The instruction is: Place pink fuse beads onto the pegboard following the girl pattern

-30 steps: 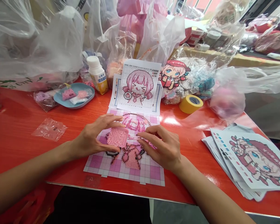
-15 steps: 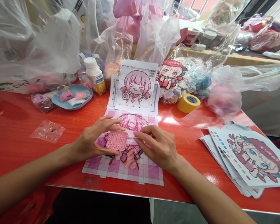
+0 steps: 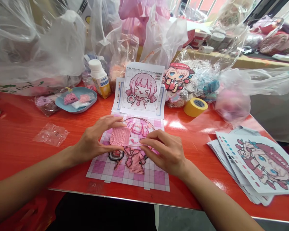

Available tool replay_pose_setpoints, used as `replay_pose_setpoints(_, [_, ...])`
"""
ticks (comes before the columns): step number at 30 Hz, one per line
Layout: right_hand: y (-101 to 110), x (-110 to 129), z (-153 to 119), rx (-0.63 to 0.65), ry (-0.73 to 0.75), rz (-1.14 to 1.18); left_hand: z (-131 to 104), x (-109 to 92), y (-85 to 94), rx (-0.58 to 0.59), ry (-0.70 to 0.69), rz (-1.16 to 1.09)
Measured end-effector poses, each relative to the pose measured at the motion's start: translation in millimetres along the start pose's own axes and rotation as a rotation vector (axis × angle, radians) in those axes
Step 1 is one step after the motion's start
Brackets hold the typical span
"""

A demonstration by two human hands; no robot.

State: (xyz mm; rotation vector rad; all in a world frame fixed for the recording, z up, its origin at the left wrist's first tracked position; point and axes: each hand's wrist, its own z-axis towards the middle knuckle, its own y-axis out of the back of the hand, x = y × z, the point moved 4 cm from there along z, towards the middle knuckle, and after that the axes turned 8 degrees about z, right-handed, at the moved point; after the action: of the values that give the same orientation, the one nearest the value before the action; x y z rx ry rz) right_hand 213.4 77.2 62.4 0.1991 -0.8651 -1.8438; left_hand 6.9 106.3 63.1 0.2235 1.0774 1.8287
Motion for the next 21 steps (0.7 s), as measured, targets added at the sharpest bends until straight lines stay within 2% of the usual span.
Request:
replay_pose_setpoints(4, [-8,-1,-5,0.178,0.03,0.06,1,5,5.2,-0.039,0.087,-0.003])
replay_pose_setpoints(7, [-12,-1,-8,0.25,0.028,0.056,2,5,7.7,-0.064,0.075,0.01])
replay_pose_setpoints(14, [-14,-1,-8,0.271,0.043,0.029,2,3,8.0,-0.072,0.014,0.099])
replay_pose_setpoints(21, [-15,-1,-9,0.266,0.059,0.021,1,3,6.6,-0.056,0.016,0.092])
